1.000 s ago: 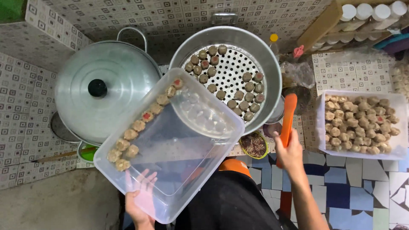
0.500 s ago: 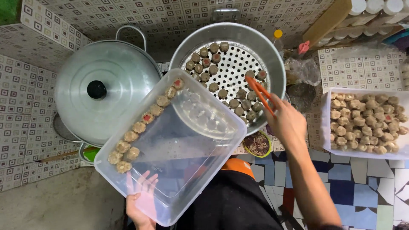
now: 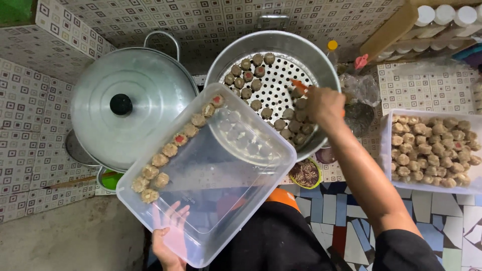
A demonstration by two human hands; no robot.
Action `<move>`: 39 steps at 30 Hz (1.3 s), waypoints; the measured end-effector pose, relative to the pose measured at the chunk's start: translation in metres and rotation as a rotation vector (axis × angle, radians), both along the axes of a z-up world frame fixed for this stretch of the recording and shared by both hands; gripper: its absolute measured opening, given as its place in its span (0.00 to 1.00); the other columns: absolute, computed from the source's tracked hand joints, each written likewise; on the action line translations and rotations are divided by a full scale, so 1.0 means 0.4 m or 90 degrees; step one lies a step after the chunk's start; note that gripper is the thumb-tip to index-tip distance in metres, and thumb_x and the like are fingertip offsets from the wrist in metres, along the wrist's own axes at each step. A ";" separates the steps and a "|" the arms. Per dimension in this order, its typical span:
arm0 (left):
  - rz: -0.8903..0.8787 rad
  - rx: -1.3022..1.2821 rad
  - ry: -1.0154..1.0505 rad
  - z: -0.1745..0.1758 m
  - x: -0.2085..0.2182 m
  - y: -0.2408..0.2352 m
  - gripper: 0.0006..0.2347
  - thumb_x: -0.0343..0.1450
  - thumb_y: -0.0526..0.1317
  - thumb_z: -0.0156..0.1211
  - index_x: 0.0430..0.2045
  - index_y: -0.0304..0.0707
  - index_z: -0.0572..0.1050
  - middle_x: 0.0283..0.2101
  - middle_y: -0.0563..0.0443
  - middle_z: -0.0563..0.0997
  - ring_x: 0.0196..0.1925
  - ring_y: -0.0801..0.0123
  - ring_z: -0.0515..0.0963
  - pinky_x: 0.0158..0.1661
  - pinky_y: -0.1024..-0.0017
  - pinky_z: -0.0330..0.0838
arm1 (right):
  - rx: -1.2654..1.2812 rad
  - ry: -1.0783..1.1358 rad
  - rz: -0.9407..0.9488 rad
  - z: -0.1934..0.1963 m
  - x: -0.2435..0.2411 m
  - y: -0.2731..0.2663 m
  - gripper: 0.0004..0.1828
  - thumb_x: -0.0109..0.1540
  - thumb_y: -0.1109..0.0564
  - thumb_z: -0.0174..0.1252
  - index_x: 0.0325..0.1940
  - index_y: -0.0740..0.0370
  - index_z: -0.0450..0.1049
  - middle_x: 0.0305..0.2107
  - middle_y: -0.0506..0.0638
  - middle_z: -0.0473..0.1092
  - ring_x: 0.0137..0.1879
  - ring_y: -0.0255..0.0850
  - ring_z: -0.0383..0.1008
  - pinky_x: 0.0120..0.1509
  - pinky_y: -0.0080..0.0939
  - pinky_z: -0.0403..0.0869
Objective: Using tongs to transfer dumplings from a plastic container into a large steamer pot for cooking.
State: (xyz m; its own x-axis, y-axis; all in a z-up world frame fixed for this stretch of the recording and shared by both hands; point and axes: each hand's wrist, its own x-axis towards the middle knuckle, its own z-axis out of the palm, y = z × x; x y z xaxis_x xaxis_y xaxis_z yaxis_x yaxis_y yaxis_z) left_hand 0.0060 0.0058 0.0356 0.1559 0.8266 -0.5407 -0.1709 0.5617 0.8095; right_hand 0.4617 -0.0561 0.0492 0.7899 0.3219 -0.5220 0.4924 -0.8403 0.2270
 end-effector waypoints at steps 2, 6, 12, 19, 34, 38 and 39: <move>-0.002 0.004 -0.006 -0.007 -0.005 0.000 0.39 0.59 0.37 0.31 0.75 0.40 0.45 0.53 0.20 0.68 0.55 0.32 0.69 0.59 0.47 0.61 | -0.031 0.026 -0.004 0.021 0.023 -0.017 0.27 0.72 0.56 0.45 0.74 0.34 0.56 0.32 0.55 0.79 0.32 0.43 0.81 0.38 0.41 0.84; -0.007 0.007 -0.001 -0.016 -0.010 0.004 0.39 0.60 0.38 0.32 0.74 0.40 0.44 0.53 0.21 0.68 0.55 0.32 0.69 0.59 0.46 0.62 | 0.023 -0.048 -0.018 -0.049 0.080 -0.074 0.12 0.69 0.53 0.50 0.49 0.57 0.78 0.33 0.49 0.79 0.36 0.43 0.80 0.41 0.44 0.77; -0.010 0.007 -0.001 -0.013 -0.012 0.003 0.39 0.60 0.38 0.32 0.74 0.38 0.45 0.53 0.21 0.68 0.55 0.32 0.70 0.59 0.46 0.63 | 0.045 -0.068 0.032 -0.039 0.062 -0.070 0.21 0.72 0.40 0.43 0.50 0.55 0.74 0.27 0.49 0.76 0.30 0.44 0.79 0.33 0.44 0.79; -0.005 0.005 0.011 -0.005 -0.006 0.000 0.39 0.59 0.38 0.33 0.74 0.38 0.46 0.52 0.21 0.69 0.55 0.31 0.70 0.59 0.48 0.63 | 0.049 -0.029 -0.008 -0.096 0.069 -0.031 0.21 0.74 0.42 0.39 0.53 0.57 0.70 0.36 0.53 0.78 0.37 0.48 0.81 0.38 0.47 0.80; 0.027 -0.004 -0.028 -0.095 -0.051 0.000 0.43 0.57 0.39 0.36 0.76 0.43 0.44 0.54 0.22 0.68 0.55 0.29 0.68 0.59 0.46 0.60 | 0.065 0.097 -0.037 0.217 -0.061 -0.490 0.25 0.65 0.45 0.55 0.67 0.39 0.68 0.26 0.49 0.82 0.17 0.34 0.78 0.22 0.33 0.84; 0.057 -0.099 -0.024 -0.115 -0.062 0.020 0.44 0.53 0.34 0.32 0.75 0.56 0.48 0.58 0.21 0.62 0.62 0.21 0.62 0.63 0.47 0.54 | 0.070 0.245 -0.321 0.160 -0.091 -0.513 0.27 0.68 0.36 0.41 0.63 0.51 0.71 0.29 0.56 0.74 0.32 0.48 0.73 0.30 0.49 0.74; 0.049 -0.082 -0.033 -0.118 -0.067 0.018 0.45 0.53 0.35 0.33 0.75 0.53 0.48 0.57 0.21 0.62 0.61 0.21 0.62 0.62 0.46 0.55 | 0.179 0.277 -0.406 0.132 -0.108 -0.517 0.24 0.70 0.39 0.42 0.57 0.58 0.69 0.27 0.58 0.69 0.29 0.50 0.71 0.29 0.51 0.73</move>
State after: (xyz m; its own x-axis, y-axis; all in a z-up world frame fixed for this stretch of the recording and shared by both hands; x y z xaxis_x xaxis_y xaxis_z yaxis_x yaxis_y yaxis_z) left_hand -0.0209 0.0131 -0.0115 0.1252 0.7619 -0.6354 -0.2579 0.6435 0.7207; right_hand 0.4185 -0.2631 0.1021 0.6113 0.0439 -0.7902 -0.1039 -0.9854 -0.1351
